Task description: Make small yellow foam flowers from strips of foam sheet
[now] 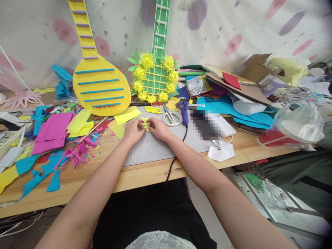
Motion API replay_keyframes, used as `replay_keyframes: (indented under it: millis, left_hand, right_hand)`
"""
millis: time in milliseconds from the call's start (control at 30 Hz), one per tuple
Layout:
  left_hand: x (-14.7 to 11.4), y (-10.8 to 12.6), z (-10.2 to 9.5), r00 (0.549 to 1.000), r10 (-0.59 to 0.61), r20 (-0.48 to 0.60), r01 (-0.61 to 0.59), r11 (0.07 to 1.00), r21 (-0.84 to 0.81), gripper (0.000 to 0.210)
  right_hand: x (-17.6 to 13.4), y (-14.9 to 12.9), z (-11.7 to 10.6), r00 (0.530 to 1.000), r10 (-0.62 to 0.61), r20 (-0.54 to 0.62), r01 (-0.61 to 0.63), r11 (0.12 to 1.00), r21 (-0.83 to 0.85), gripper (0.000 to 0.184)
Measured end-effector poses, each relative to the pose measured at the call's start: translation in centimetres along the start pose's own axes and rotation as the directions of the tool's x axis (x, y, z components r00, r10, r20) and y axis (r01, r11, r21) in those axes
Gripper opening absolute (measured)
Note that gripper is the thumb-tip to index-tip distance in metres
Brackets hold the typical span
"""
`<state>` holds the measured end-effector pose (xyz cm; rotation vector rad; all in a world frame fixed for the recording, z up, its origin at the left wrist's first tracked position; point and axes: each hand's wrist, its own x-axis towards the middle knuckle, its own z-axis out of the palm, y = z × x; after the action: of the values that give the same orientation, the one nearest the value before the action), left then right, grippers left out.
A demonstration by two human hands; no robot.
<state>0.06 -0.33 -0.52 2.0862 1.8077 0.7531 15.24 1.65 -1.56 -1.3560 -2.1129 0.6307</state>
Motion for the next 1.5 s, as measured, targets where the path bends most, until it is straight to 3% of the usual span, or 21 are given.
replay_keyframes:
  millis: [400,633,933,1200,1500]
  left_hand:
    - [-0.1,0.3,-0.3,0.998,0.054,0.024,-0.056,0.995,0.083,0.005]
    - [-0.4,0.5,-0.3,0.998,0.063,0.014,-0.064,0.983,0.17,0.015]
    - [-0.5,0.2,0.1,0.997,0.082,0.013,-0.083,0.971,0.222,0.017]
    - [-0.5,0.4,0.3,1.0,0.024,-0.002,-0.023,0.977,0.21,0.021]
    - [-0.7,0.8,-0.1,0.999,0.021,0.029,-0.026,0.98,0.197,0.037]
  right_hand:
    - [-0.2,-0.2,-0.2,0.999,-0.029,0.027,0.031,0.998,-0.062,0.019]
    - [-0.3,-0.9,-0.7,0.998,-0.007,0.062,0.011,0.998,-0.061,0.022]
    - [-0.5,-0.5,-0.8,0.993,-0.075,0.093,0.08,0.995,-0.058,0.019]
    - [-0.2,-0.1,-0.9,0.987,-0.085,0.136,0.089,0.996,-0.021,0.03]
    - [-0.1,0.2,-0.8,0.989,-0.081,0.121,0.083,0.996,-0.015,0.029]
